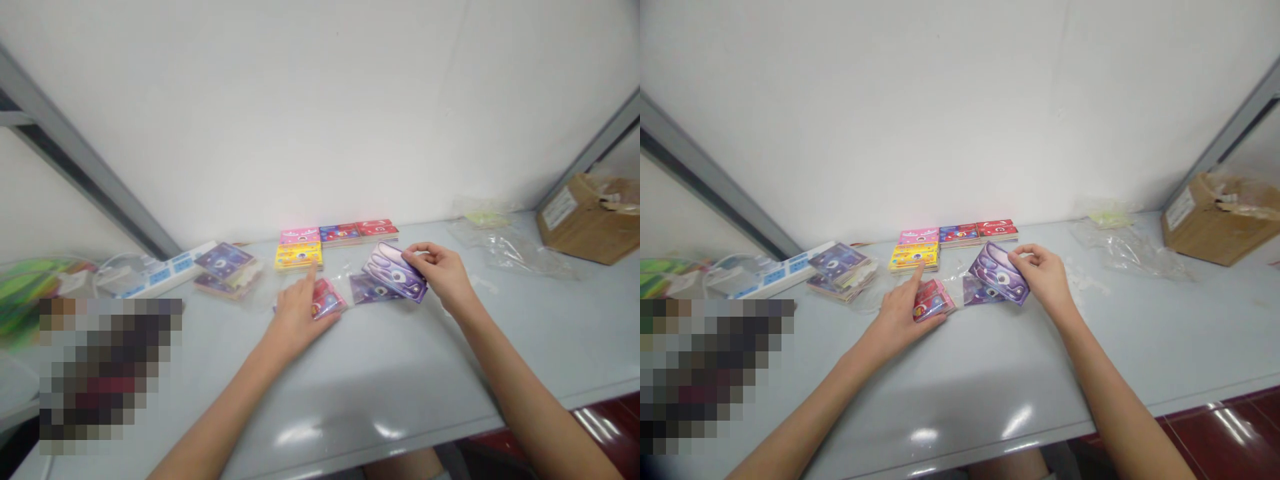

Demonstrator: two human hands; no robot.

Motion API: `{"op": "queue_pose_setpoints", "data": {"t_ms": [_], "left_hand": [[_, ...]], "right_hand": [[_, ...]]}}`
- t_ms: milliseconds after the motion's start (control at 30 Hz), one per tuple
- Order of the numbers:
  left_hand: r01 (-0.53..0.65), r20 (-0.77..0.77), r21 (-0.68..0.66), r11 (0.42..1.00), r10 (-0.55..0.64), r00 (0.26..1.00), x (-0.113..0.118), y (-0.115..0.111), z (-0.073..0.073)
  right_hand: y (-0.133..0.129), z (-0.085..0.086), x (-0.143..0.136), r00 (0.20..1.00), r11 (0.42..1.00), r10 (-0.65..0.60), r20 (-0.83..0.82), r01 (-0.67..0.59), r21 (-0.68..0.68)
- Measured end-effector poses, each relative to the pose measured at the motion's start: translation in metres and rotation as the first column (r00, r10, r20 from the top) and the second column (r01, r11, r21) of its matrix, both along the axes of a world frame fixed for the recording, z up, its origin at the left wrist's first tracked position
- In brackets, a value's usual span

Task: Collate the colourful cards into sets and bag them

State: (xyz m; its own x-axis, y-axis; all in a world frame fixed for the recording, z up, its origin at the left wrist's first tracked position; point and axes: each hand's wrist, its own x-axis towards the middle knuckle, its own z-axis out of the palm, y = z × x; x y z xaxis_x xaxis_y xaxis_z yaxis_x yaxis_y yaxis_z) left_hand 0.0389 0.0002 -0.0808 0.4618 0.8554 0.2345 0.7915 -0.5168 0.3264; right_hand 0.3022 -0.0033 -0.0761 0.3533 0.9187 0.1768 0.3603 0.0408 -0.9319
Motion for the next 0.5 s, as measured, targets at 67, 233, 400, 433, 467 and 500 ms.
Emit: {"op": "queue_pose_setpoints", "data": {"t_ms": [67, 233, 400, 433, 467, 500], "left_hand": [[0.033, 0.003, -0.004, 0.999, -0.033, 0.999, 0.0, -0.001, 0.001], [0.153, 0.021, 0.008, 0.988, -0.153, 0.988, 0.0, -0.004, 0.005], [0.246, 0.042, 0.003, 0.969, -0.246, 0.968, 0.0, -0.007, 0.009], [0.245, 0.046, 0.009, 0.97, -0.245, 0.968, 0.0, -0.007, 0.01], [0.238, 0.048, 0.016, 0.971, -0.239, 0.97, 0.0, -0.007, 0.01], [0.232, 0.049, 0.021, 0.973, -0.232, 0.971, -0.001, -0.007, 0.01]], "right_hand": [[0.0, 0.002, 0.0, 0.999, 0.999, 0.03, -0.033, -0.029, 0.03], [-0.004, 0.003, -0.007, 0.982, 0.979, 0.186, 0.038, -0.182, -0.09], [-0.005, 0.0, -0.008, 0.967, 0.941, 0.246, -0.071, -0.256, -0.221], [-0.005, 0.0, -0.006, 0.971, 0.94, 0.231, -0.055, -0.238, -0.243], [-0.005, -0.001, -0.004, 0.976, 0.942, 0.215, -0.033, -0.216, -0.256], [-0.005, -0.001, -0.003, 0.979, 0.944, 0.204, -0.015, -0.201, -0.263]]}}
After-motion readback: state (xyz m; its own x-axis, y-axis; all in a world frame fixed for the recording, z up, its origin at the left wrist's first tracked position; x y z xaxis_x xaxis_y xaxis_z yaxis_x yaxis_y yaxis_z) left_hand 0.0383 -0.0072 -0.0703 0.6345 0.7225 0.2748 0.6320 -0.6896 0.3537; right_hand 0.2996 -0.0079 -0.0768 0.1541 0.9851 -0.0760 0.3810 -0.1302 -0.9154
